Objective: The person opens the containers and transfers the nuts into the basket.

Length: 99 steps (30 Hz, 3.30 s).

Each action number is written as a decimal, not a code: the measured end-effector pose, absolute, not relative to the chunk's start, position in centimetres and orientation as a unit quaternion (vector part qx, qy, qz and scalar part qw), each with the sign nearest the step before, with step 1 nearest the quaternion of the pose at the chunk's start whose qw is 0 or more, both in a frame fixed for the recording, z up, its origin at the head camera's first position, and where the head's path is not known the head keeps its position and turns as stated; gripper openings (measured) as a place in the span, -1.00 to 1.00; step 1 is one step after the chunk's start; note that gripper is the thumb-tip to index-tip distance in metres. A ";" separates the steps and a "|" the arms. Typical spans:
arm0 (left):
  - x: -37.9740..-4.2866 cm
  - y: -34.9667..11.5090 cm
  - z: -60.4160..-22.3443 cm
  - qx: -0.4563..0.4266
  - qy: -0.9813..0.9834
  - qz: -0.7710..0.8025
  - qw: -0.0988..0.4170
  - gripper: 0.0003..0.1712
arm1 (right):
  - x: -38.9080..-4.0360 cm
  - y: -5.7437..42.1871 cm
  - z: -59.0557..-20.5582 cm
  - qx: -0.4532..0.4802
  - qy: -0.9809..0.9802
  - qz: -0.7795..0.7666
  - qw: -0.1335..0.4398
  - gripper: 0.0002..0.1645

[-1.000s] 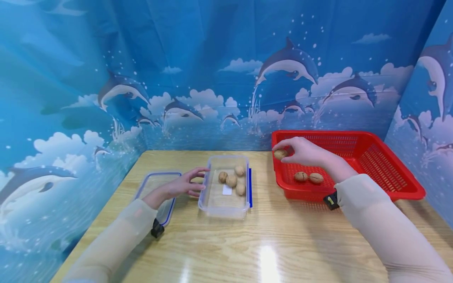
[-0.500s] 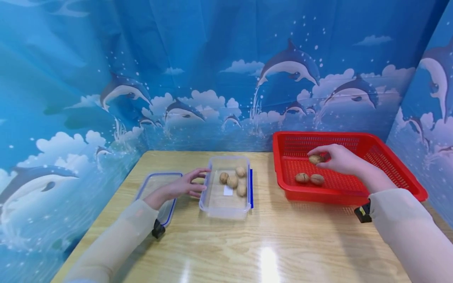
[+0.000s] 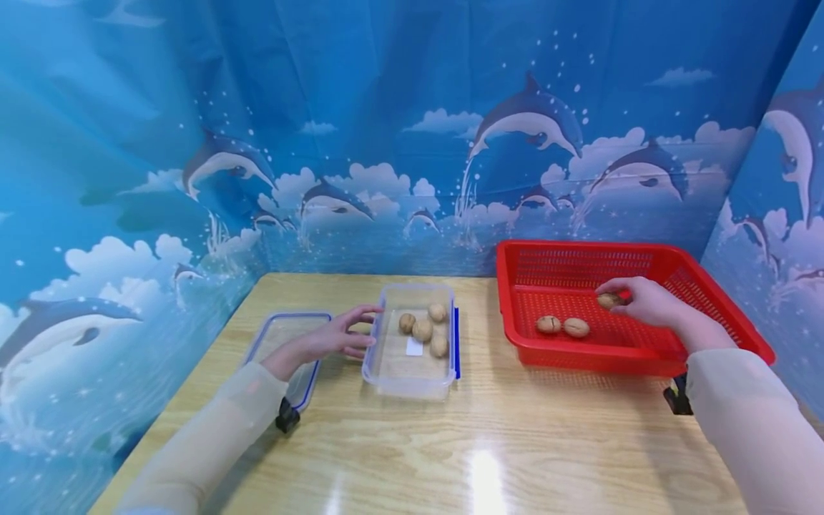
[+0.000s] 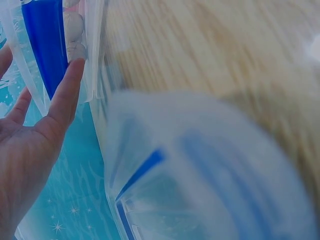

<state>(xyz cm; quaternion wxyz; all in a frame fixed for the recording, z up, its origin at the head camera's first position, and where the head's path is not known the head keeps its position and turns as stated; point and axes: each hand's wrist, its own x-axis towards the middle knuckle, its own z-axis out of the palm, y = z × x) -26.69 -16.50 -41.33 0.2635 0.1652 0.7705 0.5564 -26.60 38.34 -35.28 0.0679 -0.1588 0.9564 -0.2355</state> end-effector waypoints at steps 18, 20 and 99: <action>-26.6 -16.4 -41.7 0.173 0.768 0.555 0.269 -0.22 | -27.1 39.2 -39.3 -0.166 0.953 -0.239 0.090 -0.60; -26.7 -16.4 -41.7 0.174 0.768 0.556 0.267 -0.22 | -27.2 39.2 -39.3 -0.167 0.952 -0.239 0.090 -0.59; -26.7 -16.6 -41.4 0.161 0.772 0.558 0.260 -0.28 | -28.1 13.5 -34.2 -0.430 0.867 -0.206 0.142 -0.46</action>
